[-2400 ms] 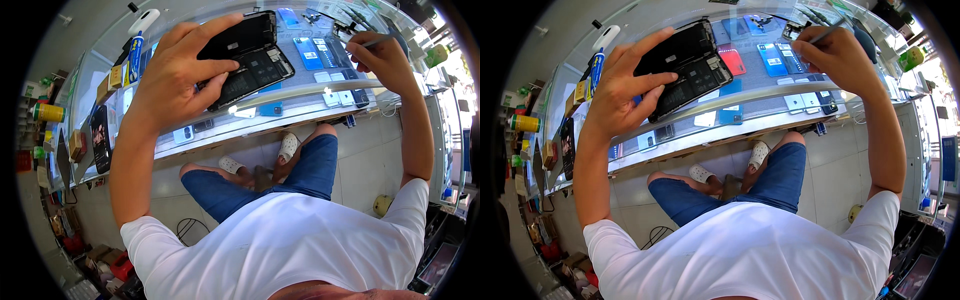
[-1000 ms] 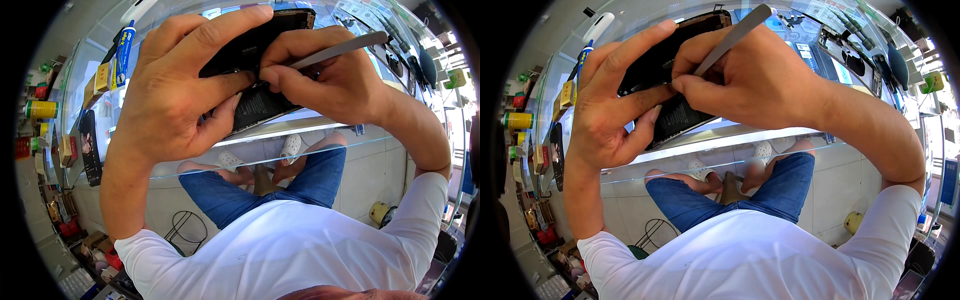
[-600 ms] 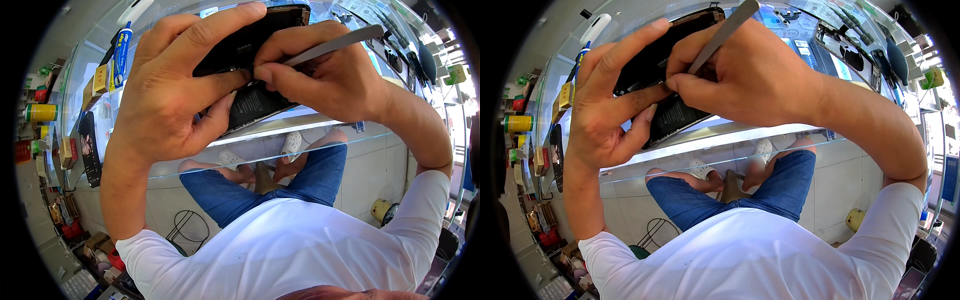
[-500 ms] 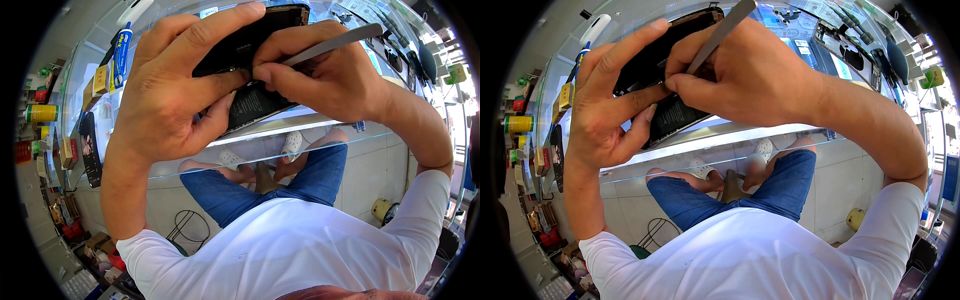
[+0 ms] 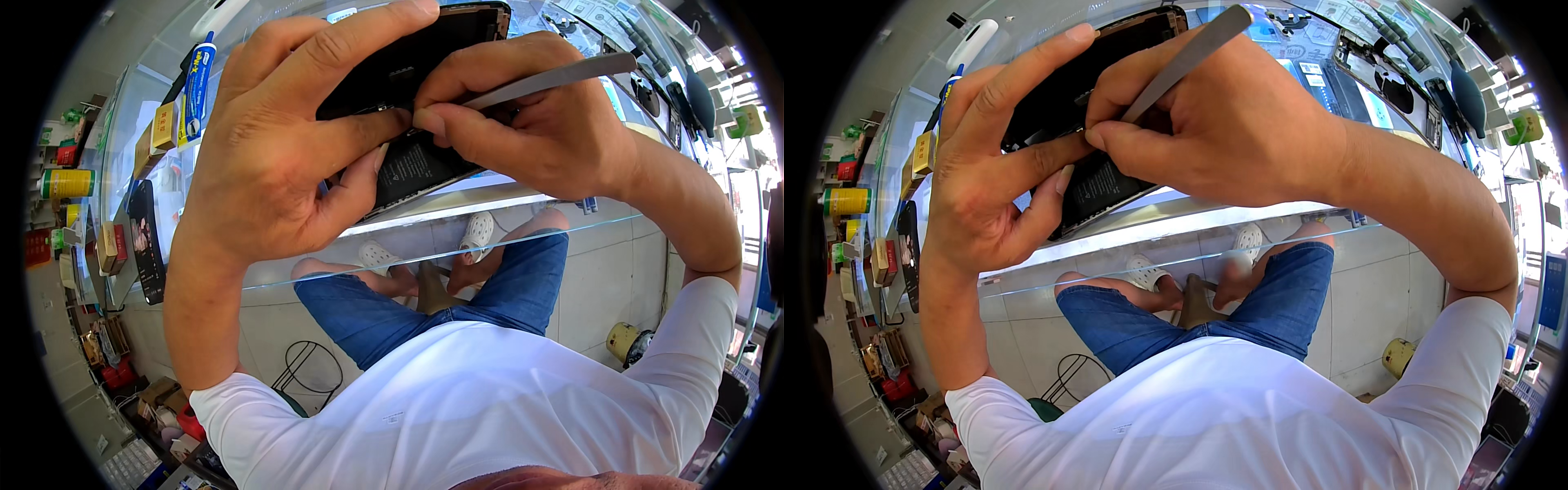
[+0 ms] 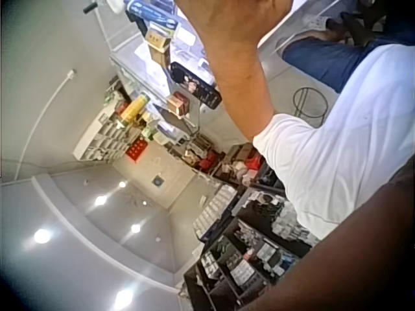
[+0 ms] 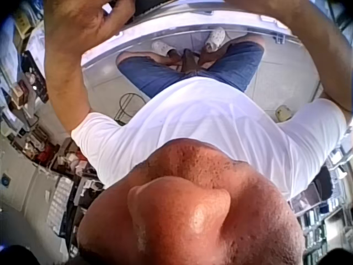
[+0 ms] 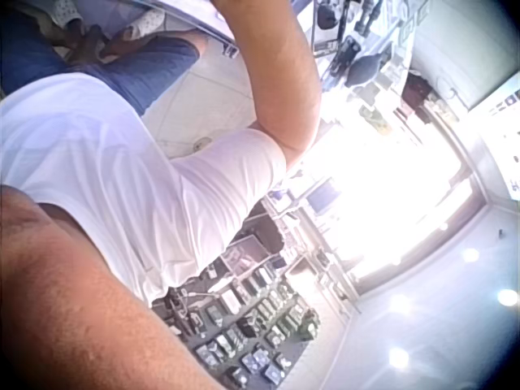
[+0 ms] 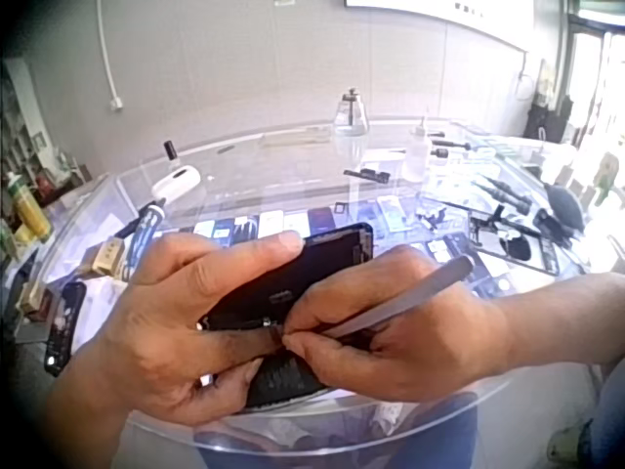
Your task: The person applies adhesive from a blue tube to the interior of a mobile phone chassis, then positions and presses the motherboard and other internal components back into place before reattaching the screen with a tool.
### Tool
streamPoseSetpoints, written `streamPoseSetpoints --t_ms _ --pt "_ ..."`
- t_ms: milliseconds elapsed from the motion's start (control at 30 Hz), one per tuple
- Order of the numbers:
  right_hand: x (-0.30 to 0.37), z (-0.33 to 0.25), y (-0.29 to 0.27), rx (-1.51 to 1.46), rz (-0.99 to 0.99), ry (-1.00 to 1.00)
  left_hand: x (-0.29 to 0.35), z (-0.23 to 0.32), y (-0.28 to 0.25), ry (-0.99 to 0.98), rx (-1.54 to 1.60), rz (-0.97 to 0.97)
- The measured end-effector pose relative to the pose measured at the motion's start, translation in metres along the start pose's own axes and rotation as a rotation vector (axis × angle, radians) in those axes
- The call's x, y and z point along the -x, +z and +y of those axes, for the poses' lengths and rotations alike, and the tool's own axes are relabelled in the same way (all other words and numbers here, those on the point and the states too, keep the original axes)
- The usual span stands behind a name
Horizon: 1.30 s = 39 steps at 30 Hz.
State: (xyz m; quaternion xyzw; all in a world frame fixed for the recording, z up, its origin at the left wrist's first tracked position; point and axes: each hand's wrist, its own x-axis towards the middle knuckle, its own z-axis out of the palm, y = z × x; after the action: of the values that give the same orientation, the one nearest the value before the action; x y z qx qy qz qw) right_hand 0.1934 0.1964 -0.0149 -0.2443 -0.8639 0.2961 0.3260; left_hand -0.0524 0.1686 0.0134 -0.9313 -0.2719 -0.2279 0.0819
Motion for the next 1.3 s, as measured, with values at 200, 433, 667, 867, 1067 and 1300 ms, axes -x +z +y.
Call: streamPoseSetpoints --t_ms 200,433,667,867,1067,1300 --pt "-0.0019 -0.0008 0.0007 -0.010 -0.003 0.007 -0.0004 -0.0002 -0.0014 -0.003 -0.001 -0.016" --pt "0.0002 -0.0009 -0.0002 -0.032 -0.006 0.029 0.0007 -0.0014 -0.0011 0.007 0.005 -0.010" --pt "0.0001 0.0021 -0.0004 0.000 0.006 -0.025 -0.0002 -0.0017 -0.0003 0.013 0.006 -0.009" --pt "0.0005 -0.0002 0.0000 -0.017 0.008 0.024 0.0001 -0.0023 0.0001 0.014 0.010 -0.002" --pt "0.0011 0.0003 0.0019 -0.003 0.027 0.023 0.0002 -0.0032 -0.0014 0.020 0.015 -0.011" --pt "0.0016 -0.0024 0.0019 -0.013 0.024 0.052 0.0011 -0.0050 -0.0056 0.029 0.094 0.022"
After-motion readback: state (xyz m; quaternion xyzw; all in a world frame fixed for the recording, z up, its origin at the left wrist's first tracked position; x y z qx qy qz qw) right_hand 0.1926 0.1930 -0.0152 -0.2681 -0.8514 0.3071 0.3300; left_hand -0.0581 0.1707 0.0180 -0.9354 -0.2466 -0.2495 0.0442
